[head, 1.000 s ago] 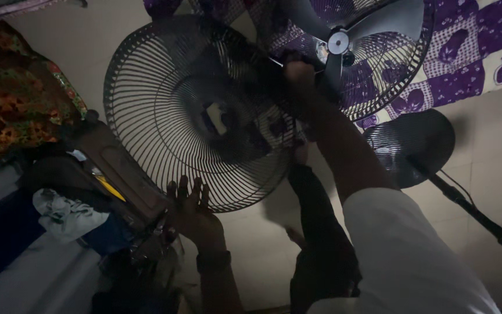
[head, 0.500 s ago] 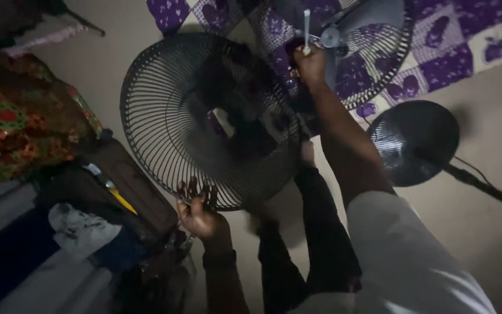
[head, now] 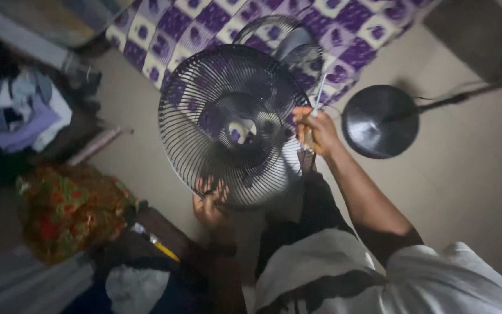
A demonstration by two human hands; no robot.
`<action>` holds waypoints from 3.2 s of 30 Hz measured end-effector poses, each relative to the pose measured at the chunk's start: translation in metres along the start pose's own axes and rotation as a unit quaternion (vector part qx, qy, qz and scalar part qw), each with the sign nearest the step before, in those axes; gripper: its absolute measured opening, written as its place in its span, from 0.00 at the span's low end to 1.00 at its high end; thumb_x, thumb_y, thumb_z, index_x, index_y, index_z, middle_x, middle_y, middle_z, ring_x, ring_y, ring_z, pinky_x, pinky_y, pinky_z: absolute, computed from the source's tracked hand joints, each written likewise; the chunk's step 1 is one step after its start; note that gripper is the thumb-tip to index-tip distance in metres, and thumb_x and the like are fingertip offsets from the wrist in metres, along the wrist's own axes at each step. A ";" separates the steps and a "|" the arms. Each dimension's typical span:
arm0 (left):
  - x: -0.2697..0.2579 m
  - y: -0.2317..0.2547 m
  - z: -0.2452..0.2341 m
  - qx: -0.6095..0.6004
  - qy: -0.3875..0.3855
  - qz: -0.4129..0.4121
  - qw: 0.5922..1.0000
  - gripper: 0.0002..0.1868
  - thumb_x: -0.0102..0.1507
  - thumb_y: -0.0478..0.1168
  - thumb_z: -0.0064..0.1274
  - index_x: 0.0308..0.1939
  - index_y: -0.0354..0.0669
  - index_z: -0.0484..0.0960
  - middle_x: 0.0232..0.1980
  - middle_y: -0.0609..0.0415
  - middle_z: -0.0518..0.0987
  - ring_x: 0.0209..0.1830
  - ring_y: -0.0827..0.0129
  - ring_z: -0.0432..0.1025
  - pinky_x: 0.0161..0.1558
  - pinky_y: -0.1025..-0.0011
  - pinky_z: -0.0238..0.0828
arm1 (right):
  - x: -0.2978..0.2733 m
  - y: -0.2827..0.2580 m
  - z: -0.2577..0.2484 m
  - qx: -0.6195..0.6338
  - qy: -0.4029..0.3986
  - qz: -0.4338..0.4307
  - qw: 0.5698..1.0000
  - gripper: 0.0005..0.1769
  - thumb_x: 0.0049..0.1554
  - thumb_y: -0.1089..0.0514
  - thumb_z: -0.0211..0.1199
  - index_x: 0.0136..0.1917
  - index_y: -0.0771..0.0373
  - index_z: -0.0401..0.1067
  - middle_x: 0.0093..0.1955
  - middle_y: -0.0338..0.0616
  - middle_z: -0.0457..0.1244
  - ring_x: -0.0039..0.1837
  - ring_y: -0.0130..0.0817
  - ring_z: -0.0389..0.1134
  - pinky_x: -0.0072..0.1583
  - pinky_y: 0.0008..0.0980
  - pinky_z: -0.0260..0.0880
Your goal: The person assembles a standing fan by attaching the front grill to the fan head, securing the motor housing to the stand, and tightening screws with a screwdriver. The person then attaches the rear grill and secures it.
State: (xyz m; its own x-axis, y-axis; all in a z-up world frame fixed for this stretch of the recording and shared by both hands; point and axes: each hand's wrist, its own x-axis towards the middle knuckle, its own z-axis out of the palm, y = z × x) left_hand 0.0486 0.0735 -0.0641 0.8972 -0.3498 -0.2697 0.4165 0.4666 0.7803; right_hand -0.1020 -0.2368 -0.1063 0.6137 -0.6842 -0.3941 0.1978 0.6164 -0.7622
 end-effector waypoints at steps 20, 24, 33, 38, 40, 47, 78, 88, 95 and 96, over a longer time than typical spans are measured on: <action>-0.129 -0.025 0.188 0.056 -0.295 -0.024 0.954 0.19 0.58 0.23 0.44 0.53 0.28 0.78 0.46 0.53 0.79 0.43 0.70 0.74 0.48 0.74 0.72 | -0.288 -0.134 -0.116 0.025 0.172 -0.169 0.970 0.08 0.58 0.66 0.59 0.51 0.68 0.72 0.39 0.45 0.67 0.31 0.28 0.66 0.34 0.29 0.70; -0.173 -0.058 0.227 0.020 -0.312 -0.076 0.947 0.19 0.58 0.23 0.44 0.52 0.30 0.79 0.44 0.56 0.79 0.41 0.73 0.73 0.47 0.76 0.71 | -0.345 -0.166 -0.171 -0.016 0.260 -0.177 0.949 0.09 0.58 0.65 0.60 0.53 0.67 0.72 0.39 0.44 0.67 0.31 0.27 0.65 0.34 0.30 0.69; -0.261 -0.158 0.302 0.079 -0.303 0.001 0.950 0.28 0.58 0.22 0.48 0.64 0.27 0.77 0.44 0.57 0.78 0.35 0.77 0.70 0.39 0.81 0.67 | -0.400 -0.238 -0.317 -0.043 0.253 -0.231 0.939 0.08 0.58 0.65 0.60 0.52 0.69 0.71 0.41 0.46 0.67 0.30 0.29 0.65 0.34 0.31 0.68; -0.292 -0.185 0.345 0.132 -0.340 0.065 0.929 0.27 0.58 0.22 0.50 0.63 0.25 0.77 0.51 0.53 0.81 0.43 0.77 0.74 0.46 0.81 0.70 | -0.382 -0.273 -0.355 -0.021 0.238 -0.223 0.945 0.09 0.58 0.66 0.59 0.52 0.69 0.72 0.42 0.46 0.67 0.31 0.29 0.66 0.34 0.31 0.69; -0.302 -0.191 0.359 0.189 -0.346 0.100 0.913 0.27 0.58 0.23 0.53 0.64 0.26 0.77 0.51 0.53 0.80 0.43 0.77 0.73 0.46 0.80 0.70 | -0.370 -0.282 -0.362 -0.012 0.233 -0.219 0.948 0.09 0.57 0.67 0.60 0.53 0.69 0.72 0.42 0.47 0.67 0.31 0.30 0.66 0.34 0.31 0.69; -0.308 -0.233 0.393 0.223 -0.369 0.138 0.892 0.29 0.56 0.26 0.55 0.64 0.27 0.77 0.59 0.50 0.80 0.54 0.72 0.75 0.58 0.75 0.72 | -0.322 -0.299 -0.398 0.009 0.224 -0.211 0.952 0.11 0.57 0.66 0.61 0.54 0.70 0.71 0.42 0.49 0.68 0.31 0.31 0.66 0.33 0.32 0.69; -0.388 -0.387 0.480 0.309 -0.105 0.298 0.897 0.26 0.56 0.24 0.52 0.60 0.27 0.80 0.56 0.46 0.82 0.58 0.65 0.76 0.64 0.68 0.71 | -0.115 -0.378 -0.559 -0.089 -0.044 0.037 0.994 0.18 0.56 0.65 0.62 0.60 0.67 0.70 0.42 0.49 0.69 0.30 0.30 0.65 0.31 0.30 0.68; -0.385 -0.394 0.489 0.280 -0.091 0.326 0.899 0.24 0.58 0.22 0.51 0.59 0.27 0.80 0.57 0.46 0.82 0.58 0.65 0.76 0.64 0.68 0.72 | -0.060 -0.353 -0.544 -0.083 -0.064 0.076 0.992 0.24 0.55 0.61 0.54 0.66 0.63 0.68 0.38 0.49 0.69 0.26 0.33 0.64 0.28 0.35 0.67; -0.375 -0.395 0.489 0.265 -0.092 0.335 0.899 0.24 0.58 0.23 0.53 0.59 0.28 0.80 0.56 0.46 0.82 0.57 0.65 0.77 0.64 0.68 0.72 | -0.038 -0.365 -0.548 -0.022 -0.055 0.103 0.993 0.17 0.56 0.58 0.55 0.59 0.56 0.71 0.39 0.49 0.69 0.28 0.35 0.62 0.31 0.38 0.65; -0.376 -0.394 0.488 0.273 -0.088 0.337 0.897 0.25 0.57 0.22 0.52 0.59 0.28 0.80 0.56 0.46 0.82 0.57 0.65 0.77 0.64 0.68 0.72 | -0.035 -0.367 -0.548 0.014 -0.060 0.119 0.991 0.12 0.56 0.57 0.56 0.54 0.57 0.70 0.39 0.48 0.69 0.29 0.35 0.62 0.32 0.38 0.65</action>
State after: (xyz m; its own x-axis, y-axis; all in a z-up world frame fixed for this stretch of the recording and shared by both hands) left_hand -0.5246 -0.3759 0.0050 0.8613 -0.2817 0.4228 -0.3888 0.1703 0.9054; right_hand -0.6147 -0.6527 -0.0938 0.7313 -0.4682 -0.4960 0.0566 0.7664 -0.6399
